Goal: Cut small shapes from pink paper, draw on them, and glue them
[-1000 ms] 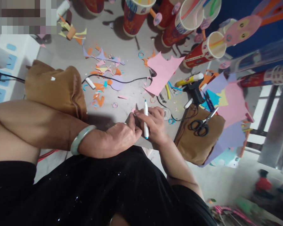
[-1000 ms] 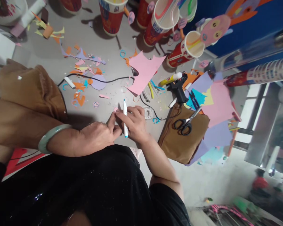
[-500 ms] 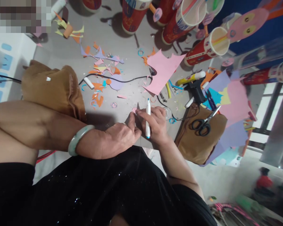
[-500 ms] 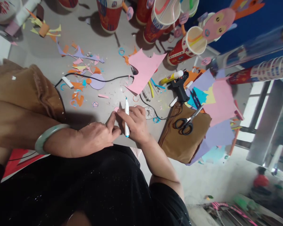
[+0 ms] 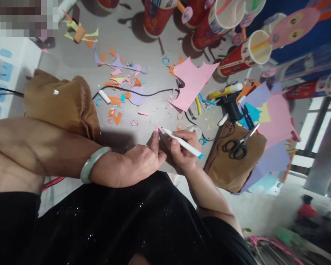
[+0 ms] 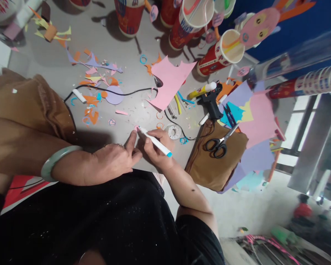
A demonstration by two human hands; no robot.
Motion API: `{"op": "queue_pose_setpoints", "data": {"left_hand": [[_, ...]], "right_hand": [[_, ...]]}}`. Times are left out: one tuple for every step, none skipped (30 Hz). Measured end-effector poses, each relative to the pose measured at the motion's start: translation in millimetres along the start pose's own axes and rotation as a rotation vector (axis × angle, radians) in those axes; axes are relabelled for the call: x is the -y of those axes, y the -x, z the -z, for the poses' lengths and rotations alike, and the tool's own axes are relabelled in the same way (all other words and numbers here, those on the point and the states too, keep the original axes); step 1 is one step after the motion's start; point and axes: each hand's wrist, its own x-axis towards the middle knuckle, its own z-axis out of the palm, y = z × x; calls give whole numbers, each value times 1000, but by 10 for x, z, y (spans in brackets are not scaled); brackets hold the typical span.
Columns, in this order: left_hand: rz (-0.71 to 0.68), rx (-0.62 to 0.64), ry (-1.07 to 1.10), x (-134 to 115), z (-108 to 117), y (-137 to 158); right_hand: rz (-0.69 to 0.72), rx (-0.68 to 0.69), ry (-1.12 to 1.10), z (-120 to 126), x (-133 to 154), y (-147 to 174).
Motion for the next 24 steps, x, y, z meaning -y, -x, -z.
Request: {"op": "queue_pose_setpoints", "data": {"left_hand": [[-2,2,-2,-1,-3,1],[-2,3,-4,-1,-7,1],[-3,-2,-8,-1,-12,0],[-4,-10,-10,-1,-18,-2],[-2,-19,-10,-1,-25,-4],[-1,-24,-6,0,-30,-7],[3,-30,3,0,-35,-10],[11,-36,10,-1,-38,-13],[20,-38,19,-2,-40,-17],[29,-37,25,-3,-41,-22],[37,-33,29,-4,-42,-26],[40,-30,31,-5,-42,-31],[40,-26,30,-5,-44,-35],[36,-23,29,-4,-47,-38],[34,-29,25,-3,-52,-40],[35,-40,16,-1,-60,-39],[36,-49,6,1,-69,-37],[34,-55,-7,2,-80,-34],[33,-62,-22,2,-90,-30],[28,-67,-34,2,-99,-27],[23,-65,-40,1,-105,-24],[19,-58,-40,0,-106,-21],[17,-58,-37,0,-101,-19],[14,-62,-33,0,-90,-18]], "right_hand": [[6,2,-13,-18,-9,8],[12,-1,-24,-34,-17,13],[18,-8,-36,-47,-22,15],[27,-13,-50,-57,-24,12],[39,-13,-63,-63,-24,7],[53,-7,-80,-66,-21,-1],[66,2,-97,-68,-18,-11],[81,16,-111,-68,-13,-23],[94,33,-117,-67,-7,-34],[103,51,-113,-65,-1,-46],[110,67,-105,-63,5,-56],[112,82,-95,-61,11,-65],[112,92,-85,-60,16,-72],[111,97,-78,-58,21,-78],[111,99,-74,-57,23,-82],[112,96,-68,-57,24,-86],[114,93,-61,-58,24,-89],[120,92,-55,-59,21,-92],[125,89,-55,-62,17,-95],[131,87,-60,-65,10,-96],[136,86,-69,-69,3,-97],[140,86,-79,-73,-6,-96],[139,84,-87,-77,-16,-93],[133,78,-94,-81,-26,-89]]}}
